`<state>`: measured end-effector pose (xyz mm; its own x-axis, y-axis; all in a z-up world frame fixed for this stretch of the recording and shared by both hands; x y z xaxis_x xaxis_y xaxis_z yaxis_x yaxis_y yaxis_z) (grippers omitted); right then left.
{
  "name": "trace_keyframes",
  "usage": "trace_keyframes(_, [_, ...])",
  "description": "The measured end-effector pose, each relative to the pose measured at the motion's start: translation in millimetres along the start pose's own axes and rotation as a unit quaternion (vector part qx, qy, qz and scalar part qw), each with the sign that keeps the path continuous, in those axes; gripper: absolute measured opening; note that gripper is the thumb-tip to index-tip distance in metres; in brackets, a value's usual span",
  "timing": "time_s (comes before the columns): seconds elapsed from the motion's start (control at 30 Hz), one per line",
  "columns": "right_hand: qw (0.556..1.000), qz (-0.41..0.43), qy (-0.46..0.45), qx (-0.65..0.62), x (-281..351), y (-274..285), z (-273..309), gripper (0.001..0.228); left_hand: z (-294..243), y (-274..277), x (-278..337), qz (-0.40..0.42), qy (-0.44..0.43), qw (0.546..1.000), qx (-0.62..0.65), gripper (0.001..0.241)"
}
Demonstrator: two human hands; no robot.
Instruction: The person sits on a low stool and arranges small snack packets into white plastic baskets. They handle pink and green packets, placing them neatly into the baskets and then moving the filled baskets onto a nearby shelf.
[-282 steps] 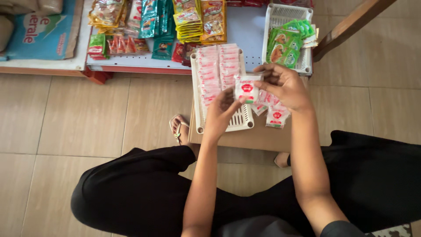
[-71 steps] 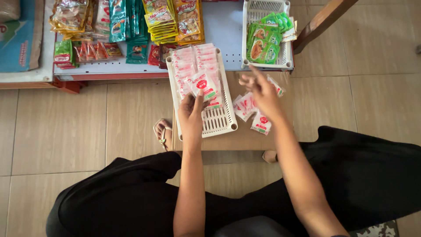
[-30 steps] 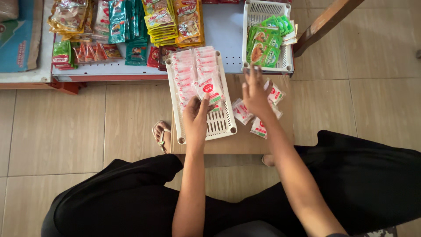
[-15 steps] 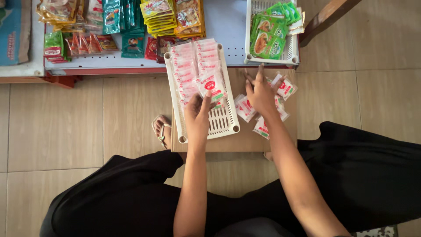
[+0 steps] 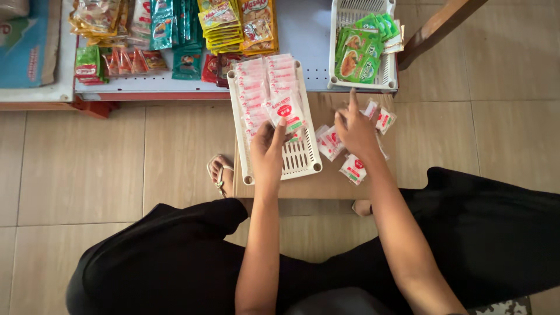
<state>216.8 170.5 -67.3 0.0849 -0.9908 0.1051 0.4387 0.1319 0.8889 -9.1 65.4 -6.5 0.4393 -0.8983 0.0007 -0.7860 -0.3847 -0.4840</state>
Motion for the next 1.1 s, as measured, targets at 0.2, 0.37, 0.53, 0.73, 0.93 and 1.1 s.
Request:
trace_keyframes(0.2, [0.950, -0.149, 0.124, 0.246, -9.9, -1.9, 43.1, 0.079, -5.7, 1.8, -1.6, -0.011, 0.001, 1.000, -0.010, 0.026])
trace_keyframes(0.37, [0.912, -0.077, 0.182, 0.360, -17.0, -38.7, 48.6, 0.090, -2.5, 4.6, -4.9, -0.009, -0.005, 1.000, -0.012, 0.024])
trace_keyframes(0.53, [0.906, -0.093, 0.243, 0.334, -11.1, -37.5, 52.4, 0.088, 1.4, 4.1, -9.6, -0.017, -0.001, 1.000, -0.005, 0.020])
trace_keyframes(0.73, [0.908, -0.036, 0.240, 0.342, -4.3, -36.8, 47.7, 0.093, -0.2, 4.3, -6.5, -0.010, -0.009, 1.000, -0.007, 0.020])
trace_keyframes(0.93, [0.927, -0.035, 0.267, 0.262, 16.1, -14.4, 53.7, 0.107, -5.8, 4.5, -2.3, -0.002, -0.022, 1.000, -0.006, 0.021])
trace_keyframes(1.1, [0.984, 0.076, 0.117, 0.113, 22.0, 21.2, 50.4, 0.088, -11.1, 5.2, 1.2, -0.011, -0.020, 1.000, -0.019, 0.021])
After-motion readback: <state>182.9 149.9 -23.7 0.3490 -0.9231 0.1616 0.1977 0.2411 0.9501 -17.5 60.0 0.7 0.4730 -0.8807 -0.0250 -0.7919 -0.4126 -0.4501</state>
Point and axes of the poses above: each hand's wrist, its own x-axis away from the middle knuckle, its own y-axis out of the back of the hand, z = x × y, the point moved 6 cm from there along -x, towards the middle knuckle, and after that the axes turned 8 degrees about -y, right-handed, at the moved point
